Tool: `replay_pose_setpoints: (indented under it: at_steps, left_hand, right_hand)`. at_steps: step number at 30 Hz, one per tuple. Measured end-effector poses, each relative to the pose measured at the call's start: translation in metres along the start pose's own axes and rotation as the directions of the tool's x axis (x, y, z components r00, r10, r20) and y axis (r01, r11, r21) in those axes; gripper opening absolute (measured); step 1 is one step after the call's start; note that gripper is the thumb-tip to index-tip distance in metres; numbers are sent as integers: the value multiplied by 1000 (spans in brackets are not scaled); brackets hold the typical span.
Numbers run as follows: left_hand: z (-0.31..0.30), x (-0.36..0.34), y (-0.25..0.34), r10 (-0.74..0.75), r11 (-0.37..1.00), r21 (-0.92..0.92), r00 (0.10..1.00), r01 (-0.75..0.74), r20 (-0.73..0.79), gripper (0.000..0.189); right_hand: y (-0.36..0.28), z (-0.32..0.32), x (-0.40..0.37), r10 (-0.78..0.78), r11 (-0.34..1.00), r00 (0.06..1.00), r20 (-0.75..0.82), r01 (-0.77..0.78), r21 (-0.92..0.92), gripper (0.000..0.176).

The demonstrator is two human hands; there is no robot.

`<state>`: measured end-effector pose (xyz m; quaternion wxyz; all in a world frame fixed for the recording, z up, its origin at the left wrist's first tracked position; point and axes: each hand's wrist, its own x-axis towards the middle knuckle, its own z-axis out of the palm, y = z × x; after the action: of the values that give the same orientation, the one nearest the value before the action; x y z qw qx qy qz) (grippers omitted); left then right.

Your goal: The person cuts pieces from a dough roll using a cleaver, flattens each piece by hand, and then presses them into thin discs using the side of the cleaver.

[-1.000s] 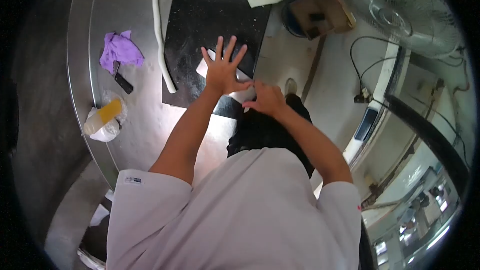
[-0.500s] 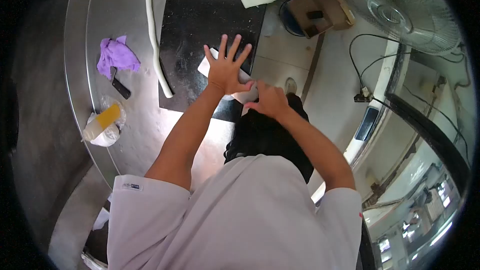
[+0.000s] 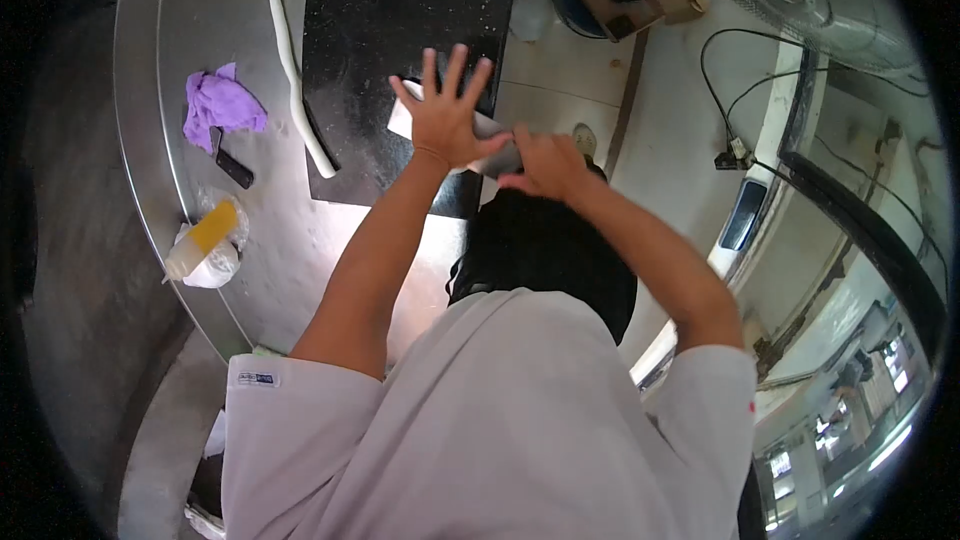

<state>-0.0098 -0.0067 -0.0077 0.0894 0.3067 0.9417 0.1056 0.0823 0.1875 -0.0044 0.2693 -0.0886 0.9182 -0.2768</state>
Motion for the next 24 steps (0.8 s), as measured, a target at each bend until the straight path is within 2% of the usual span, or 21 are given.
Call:
replay_pose_setpoints:
  at_steps: [1, 2, 3, 4, 5, 6, 8, 10, 13, 15, 16, 18, 20, 22, 23, 24]
  left_hand:
    - [2, 2, -3, -107, 994, 10, 987, 109, -118, 109]
    - [1, 3, -6, -114, 993, 17, 987, 116, -111, 109]
    - [-3, 7, -11, -198, 979, 13, 968, 202, -157, 110]
    - [-3, 8, -16, -277, 959, 7, 939, 284, -202, 112]
    - [0, 9, -19, -287, 955, 21, 938, 297, -192, 115]
    - [-1, 6, -20, -286, 955, 25, 938, 296, -197, 115]
    - [2, -10, -14, -146, 988, 27, 984, 150, -103, 116]
    - [0, -5, 0, -96, 995, 29, 995, 96, 2, 116]
    - [9, 6, -6, -25, 996, 85, 999, 28, -32, 115]
    - [6, 14, -14, -126, 990, 28, 967, 135, -221, 113]
    - [2, 22, -20, -110, 992, 34, 963, 122, -245, 113]
    - [1, 23, -27, -244, 966, 19, 935, 258, -257, 112]
    - [5, 22, -33, -214, 976, -14, 940, 218, -265, 113]
    - [6, 4, -23, -102, 995, -27, 981, 99, -167, 113]
    - [5, -3, -16, -96, 995, 15, 992, 98, -83, 114]
    - [2, 0, -10, -112, 993, 19, 992, 114, -60, 115]
  right_hand:
    - [1, -19, 15, -49, 999, 999, 14, 49, -10, 79]
    - [-1, -34, 26, -105, 994, 994, 37, 106, -14, 77]
    - [0, -44, 39, -117, 993, 992, 44, 117, -3, 77]
    - [1, -51, 52, -210, 977, 977, 30, 211, -32, 77]
    - [-1, -51, 57, -298, 952, 954, 16, 299, -64, 77]
    - [-4, -48, 52, -302, 951, 953, 11, 303, -65, 77]
    - [-9, -31, 23, -186, 981, 979, 86, 179, 76, 77]
    - [-2, -14, 16, -119, 990, 991, 56, 114, 85, 76]
    - [5, -19, 15, -10, 999, 998, 68, 7, 40, 75]
    - [10, -42, 43, -119, 991, 990, 79, 124, -53, 82]
    - [9, -56, 55, -119, 990, 991, 55, 123, -69, 82]
    - [4, -66, 70, -294, 951, 954, 56, 298, -88, 82]
    - [4, -53, 72, -300, 947, 953, 37, 302, -106, 83]
    - [2, -38, 44, -157, 987, 979, 133, 161, -19, 86]
    - [-1, -32, 35, -136, 989, 983, 127, 142, -38, 89]
    - [0, -32, 35, -129, 990, 984, 123, 134, -36, 89]
